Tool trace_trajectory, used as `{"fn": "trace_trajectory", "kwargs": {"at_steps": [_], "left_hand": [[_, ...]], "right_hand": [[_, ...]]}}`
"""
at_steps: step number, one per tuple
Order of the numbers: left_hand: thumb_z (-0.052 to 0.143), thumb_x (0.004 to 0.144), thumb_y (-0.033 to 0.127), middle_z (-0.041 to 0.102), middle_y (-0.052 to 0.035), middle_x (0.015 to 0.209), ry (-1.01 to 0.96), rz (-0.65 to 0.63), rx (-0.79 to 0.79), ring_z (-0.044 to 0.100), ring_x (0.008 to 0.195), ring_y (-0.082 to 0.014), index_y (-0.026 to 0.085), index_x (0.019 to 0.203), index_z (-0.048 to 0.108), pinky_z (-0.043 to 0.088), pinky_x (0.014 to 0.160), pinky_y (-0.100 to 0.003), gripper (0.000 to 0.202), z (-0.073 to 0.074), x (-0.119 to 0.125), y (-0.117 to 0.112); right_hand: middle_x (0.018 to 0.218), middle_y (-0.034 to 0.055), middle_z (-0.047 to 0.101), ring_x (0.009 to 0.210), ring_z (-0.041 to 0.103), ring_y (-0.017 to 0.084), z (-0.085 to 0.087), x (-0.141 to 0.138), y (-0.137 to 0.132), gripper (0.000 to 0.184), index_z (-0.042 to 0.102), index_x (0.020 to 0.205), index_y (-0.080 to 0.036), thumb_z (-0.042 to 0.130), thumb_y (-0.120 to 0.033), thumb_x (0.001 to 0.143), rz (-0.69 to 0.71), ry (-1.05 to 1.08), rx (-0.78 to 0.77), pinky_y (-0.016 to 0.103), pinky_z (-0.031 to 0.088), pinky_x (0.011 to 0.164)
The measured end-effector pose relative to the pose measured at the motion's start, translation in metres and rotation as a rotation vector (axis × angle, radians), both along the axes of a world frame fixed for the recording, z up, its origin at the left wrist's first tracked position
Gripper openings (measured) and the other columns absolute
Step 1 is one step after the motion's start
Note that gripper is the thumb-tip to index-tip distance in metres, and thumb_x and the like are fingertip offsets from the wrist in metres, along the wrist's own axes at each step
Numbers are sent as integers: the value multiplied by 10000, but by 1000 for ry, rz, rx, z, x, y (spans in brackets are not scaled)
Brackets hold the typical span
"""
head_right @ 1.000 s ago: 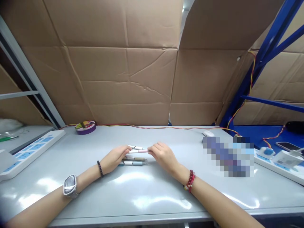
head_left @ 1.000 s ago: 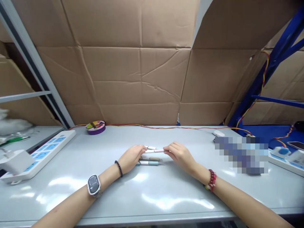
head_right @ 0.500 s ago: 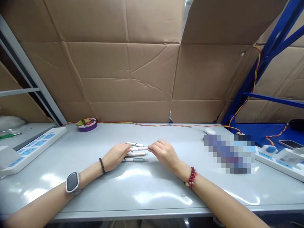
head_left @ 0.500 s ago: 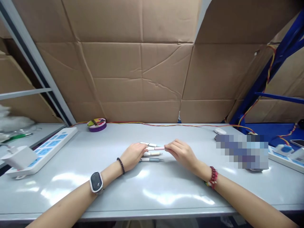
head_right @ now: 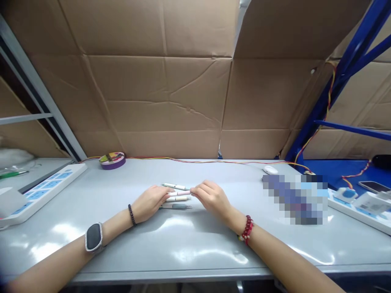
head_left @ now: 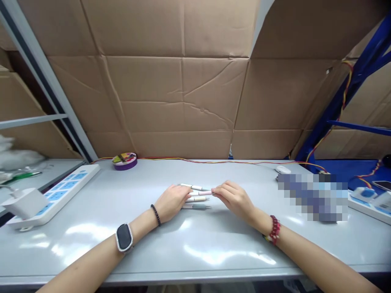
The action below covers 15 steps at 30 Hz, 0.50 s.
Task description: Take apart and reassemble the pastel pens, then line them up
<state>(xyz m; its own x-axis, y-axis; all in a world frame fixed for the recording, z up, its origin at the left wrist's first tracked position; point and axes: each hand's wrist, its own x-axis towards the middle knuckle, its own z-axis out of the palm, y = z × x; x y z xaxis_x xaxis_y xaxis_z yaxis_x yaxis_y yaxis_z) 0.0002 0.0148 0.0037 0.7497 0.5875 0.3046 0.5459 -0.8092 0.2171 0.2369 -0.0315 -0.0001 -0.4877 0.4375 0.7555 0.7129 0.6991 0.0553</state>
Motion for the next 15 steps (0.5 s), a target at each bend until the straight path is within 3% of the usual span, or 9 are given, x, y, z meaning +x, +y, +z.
{"fn": "trace_trajectory", "kwargs": {"at_steps": [2,5,11,15], "left_hand": [[300,934,302,613,-18,806,-7,3,-37,542,726,-175,195,1007,491,376,709,-298,231,0,0,-2],[358,913,357,597,-5,733,-3,28,-25,529,665,-169,195,948,500,380,671,-285,218,2,0,-3],[233,949,307,587,-49,847,-1,15,60,514,750,-179,176,817,542,365,685,-292,360,-1,-1,0],[221,954,276,608,-39,844,-37,1,10,529,746,-173,180,888,543,371,687,-285,342,-2,-1,1]], "right_hand": [[733,38,654,654,527,141,0,0,0,114,589,883,-169,480,-139,865,1,-1,5,272,440,587],[732,40,653,655,528,142,-1,0,0,103,585,880,-167,490,-133,858,4,-8,10,270,440,582],[738,33,653,662,538,139,-1,1,0,114,585,892,-178,479,-143,865,-4,0,7,270,443,596],[733,42,648,659,532,147,-2,3,2,112,582,909,-172,491,-133,857,-1,12,-5,277,444,590]]}}
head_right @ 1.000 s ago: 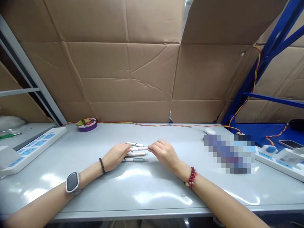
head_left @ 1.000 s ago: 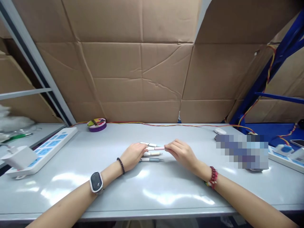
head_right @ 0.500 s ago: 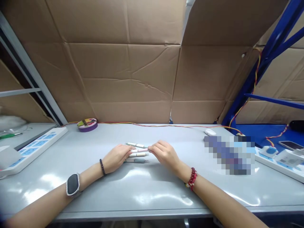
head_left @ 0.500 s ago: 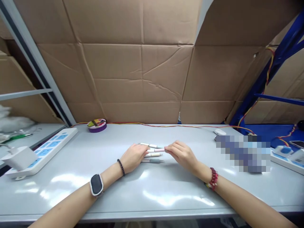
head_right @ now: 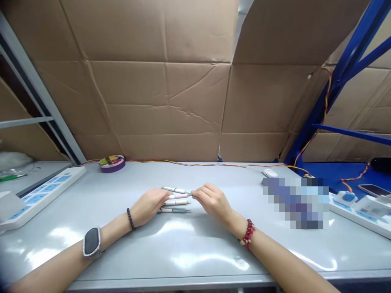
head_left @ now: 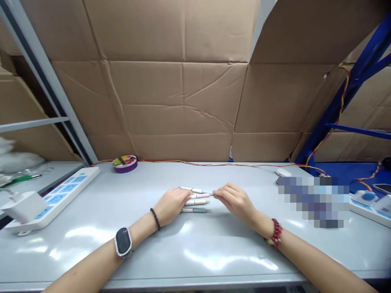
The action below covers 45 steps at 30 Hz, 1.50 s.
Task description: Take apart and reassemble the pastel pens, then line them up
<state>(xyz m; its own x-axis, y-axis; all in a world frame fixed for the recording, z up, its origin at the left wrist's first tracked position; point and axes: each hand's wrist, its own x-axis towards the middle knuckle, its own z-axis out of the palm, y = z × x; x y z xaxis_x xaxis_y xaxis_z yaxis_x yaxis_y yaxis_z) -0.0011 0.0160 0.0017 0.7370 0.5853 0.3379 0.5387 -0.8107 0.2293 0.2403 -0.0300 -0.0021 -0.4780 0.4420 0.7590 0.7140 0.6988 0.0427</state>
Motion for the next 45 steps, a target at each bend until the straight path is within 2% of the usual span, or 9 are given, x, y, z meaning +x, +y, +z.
{"fn": "trace_trajectory", "kwargs": {"at_steps": [7,15,24,29,36,45], "left_hand": [[208,952,270,609,-37,827,5,4,-7,532,737,-177,177,868,524,370,687,-291,340,3,0,-2],[250,950,313,617,-35,882,10,-1,-2,534,763,-177,178,907,537,375,685,-288,321,-3,1,2],[241,944,232,624,-24,810,19,-2,-28,549,710,-167,169,899,516,370,716,-298,285,-6,2,4],[251,947,252,623,-20,819,7,3,-22,547,725,-166,177,889,508,369,715,-290,274,-7,0,6],[268,946,252,632,-20,897,28,3,0,560,769,-169,182,917,520,384,710,-290,263,-3,0,4],[273,940,236,619,-46,865,29,-5,87,559,753,-173,164,917,538,414,657,-270,276,-4,0,2]], "right_hand": [[723,42,642,665,532,151,1,-1,-1,112,586,907,-182,488,-157,859,7,65,-21,280,456,600],[748,40,647,665,536,151,-3,-2,-1,102,584,916,-186,512,-160,848,53,72,-72,280,460,595],[722,37,645,644,530,151,0,-3,-3,109,593,916,-187,542,-146,828,81,167,-35,288,464,577],[718,34,643,644,528,152,0,-2,-2,122,586,925,-195,557,-140,820,90,209,-14,295,467,578],[718,38,637,656,527,149,-5,-1,1,102,588,924,-176,532,-161,841,66,150,-47,289,465,591],[737,51,642,671,540,157,-5,0,0,105,601,909,-163,515,-166,849,41,66,-96,281,458,588]]}}
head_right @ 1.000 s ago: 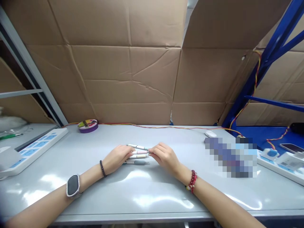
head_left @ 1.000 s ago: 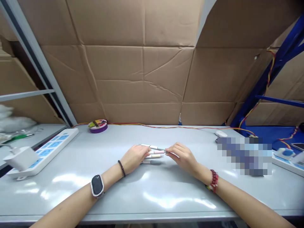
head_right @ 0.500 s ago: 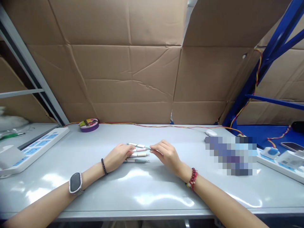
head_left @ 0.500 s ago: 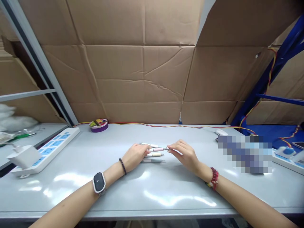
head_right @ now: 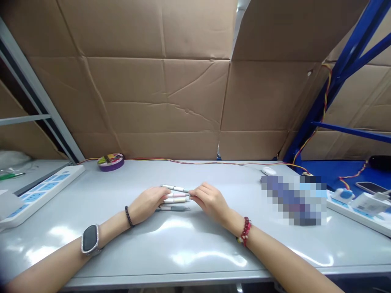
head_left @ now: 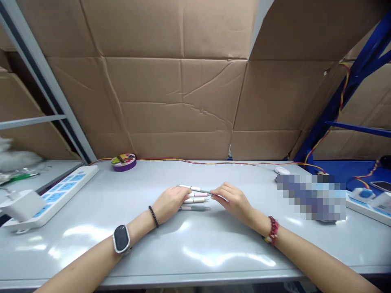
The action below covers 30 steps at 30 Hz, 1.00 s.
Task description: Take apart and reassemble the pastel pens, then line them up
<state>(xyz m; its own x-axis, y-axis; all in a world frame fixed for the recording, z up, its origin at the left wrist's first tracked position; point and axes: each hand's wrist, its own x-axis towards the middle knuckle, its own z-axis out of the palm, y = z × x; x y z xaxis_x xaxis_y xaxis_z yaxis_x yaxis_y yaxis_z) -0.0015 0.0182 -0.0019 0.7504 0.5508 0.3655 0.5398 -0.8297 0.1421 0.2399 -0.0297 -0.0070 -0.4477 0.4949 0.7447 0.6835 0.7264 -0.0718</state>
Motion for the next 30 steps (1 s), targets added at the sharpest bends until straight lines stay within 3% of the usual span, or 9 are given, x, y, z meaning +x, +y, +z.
{"fn": "trace_trajectory", "kwargs": {"at_steps": [11,16,19,22,30], "left_hand": [[263,949,253,614,-29,801,36,-25,37,558,697,-158,162,910,523,417,613,-256,278,-5,0,-1],[307,942,265,618,-40,955,49,-86,77,577,815,-171,190,1153,440,429,686,-264,260,-1,0,-6],[321,936,257,593,-5,818,145,-120,177,548,652,-150,270,1310,310,406,603,-247,374,1,1,-10],[307,928,200,522,22,685,238,-147,226,469,523,-128,325,1356,240,362,535,-231,451,3,1,-11],[300,912,148,535,10,693,208,-228,244,487,598,-143,288,1363,238,363,597,-249,476,5,1,-8]], "right_hand": [[719,45,644,643,532,149,-3,-3,0,103,602,895,-165,510,-158,850,18,6,16,273,448,564],[716,44,648,641,535,145,1,-6,-2,100,603,892,-163,511,-167,852,22,-1,24,271,450,568],[709,42,652,635,538,145,3,-9,-4,90,602,883,-160,519,-161,847,33,-10,37,271,449,565],[703,42,652,637,541,147,4,-10,-6,97,603,888,-161,513,-167,852,36,-25,40,273,447,560],[695,35,648,626,537,148,0,-10,-4,100,599,909,-176,521,-168,847,59,29,30,280,454,561]]}}
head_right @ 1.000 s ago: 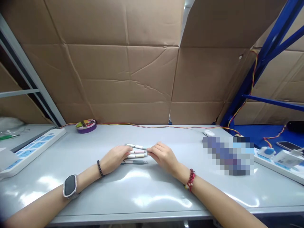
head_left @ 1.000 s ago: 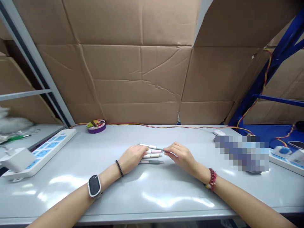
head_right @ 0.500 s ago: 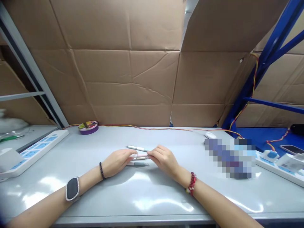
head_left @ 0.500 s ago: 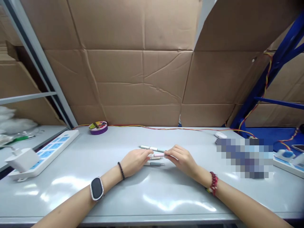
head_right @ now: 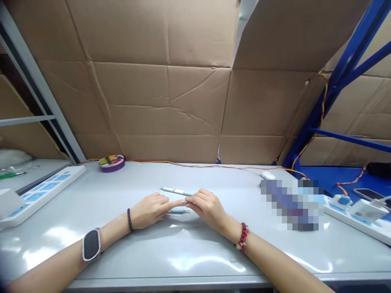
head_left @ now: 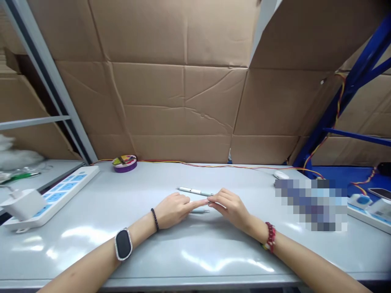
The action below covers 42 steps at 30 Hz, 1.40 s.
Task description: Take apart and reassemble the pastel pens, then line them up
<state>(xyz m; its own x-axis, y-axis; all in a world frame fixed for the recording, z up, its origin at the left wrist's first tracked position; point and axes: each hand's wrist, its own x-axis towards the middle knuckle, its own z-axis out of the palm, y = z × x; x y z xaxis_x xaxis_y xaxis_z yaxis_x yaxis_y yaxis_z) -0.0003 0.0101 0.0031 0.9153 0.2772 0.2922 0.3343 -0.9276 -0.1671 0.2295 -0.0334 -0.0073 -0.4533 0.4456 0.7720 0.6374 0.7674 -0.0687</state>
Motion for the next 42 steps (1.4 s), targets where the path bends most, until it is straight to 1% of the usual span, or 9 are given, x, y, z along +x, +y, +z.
{"fn": "trace_trajectory", "kwargs": {"at_steps": [4,10,15,19,24,28,32,37,42], "left_hand": [[321,889,122,543,2,672,27,-9,16,496,598,-146,263,1368,231,360,601,-250,508,0,-1,2],[349,882,139,603,-7,735,34,-2,-34,547,657,-154,278,1364,235,374,627,-253,514,-1,-1,0],[327,891,155,615,24,692,3,-10,-47,552,603,-138,305,1344,269,365,608,-247,480,-1,-3,0],[344,876,157,626,39,707,-7,-17,-70,539,566,-128,318,1331,292,359,587,-236,485,-1,-4,2],[338,890,180,629,40,705,-14,5,-131,559,592,-129,328,1324,307,372,612,-230,460,0,-5,3],[358,884,173,642,29,738,-27,22,-161,584,640,-141,322,1310,338,373,633,-243,453,2,-8,4],[359,886,174,640,19,725,-69,29,-169,583,644,-137,288,1290,382,371,647,-242,420,2,-9,6],[346,897,187,645,34,760,-117,31,-168,575,644,-128,305,1307,338,376,644,-236,426,-1,-8,6],[338,896,184,644,28,749,-82,19,-167,584,660,-131,296,1305,346,375,653,-241,424,-1,-8,6]], "right_hand": [[701,35,650,635,542,148,0,1,1,103,600,911,-176,520,-178,847,3,40,0,280,462,574],[711,32,644,645,548,149,2,2,-2,110,592,924,-186,506,-195,857,14,35,-39,282,468,587],[719,29,638,649,541,147,-3,2,-3,118,590,940,-189,521,-177,846,53,28,-43,279,464,578],[726,30,639,653,535,150,-4,2,-2,136,586,953,-192,533,-153,834,65,23,-51,282,466,574],[715,33,639,658,545,150,1,3,-1,109,587,928,-190,511,-174,851,36,22,-57,283,471,585],[726,33,636,676,563,157,4,11,3,107,581,921,-196,494,-187,860,-26,43,-41,293,482,608],[773,53,636,730,576,170,5,20,8,116,591,913,-188,488,-195,860,-68,-49,-119,309,491,638],[757,42,632,718,575,164,8,16,4,110,588,926,-197,513,-195,845,-19,-5,-160,306,499,633],[731,33,635,686,570,155,12,5,-3,95,586,915,-195,525,-194,841,39,68,-144,300,495,613]]}}
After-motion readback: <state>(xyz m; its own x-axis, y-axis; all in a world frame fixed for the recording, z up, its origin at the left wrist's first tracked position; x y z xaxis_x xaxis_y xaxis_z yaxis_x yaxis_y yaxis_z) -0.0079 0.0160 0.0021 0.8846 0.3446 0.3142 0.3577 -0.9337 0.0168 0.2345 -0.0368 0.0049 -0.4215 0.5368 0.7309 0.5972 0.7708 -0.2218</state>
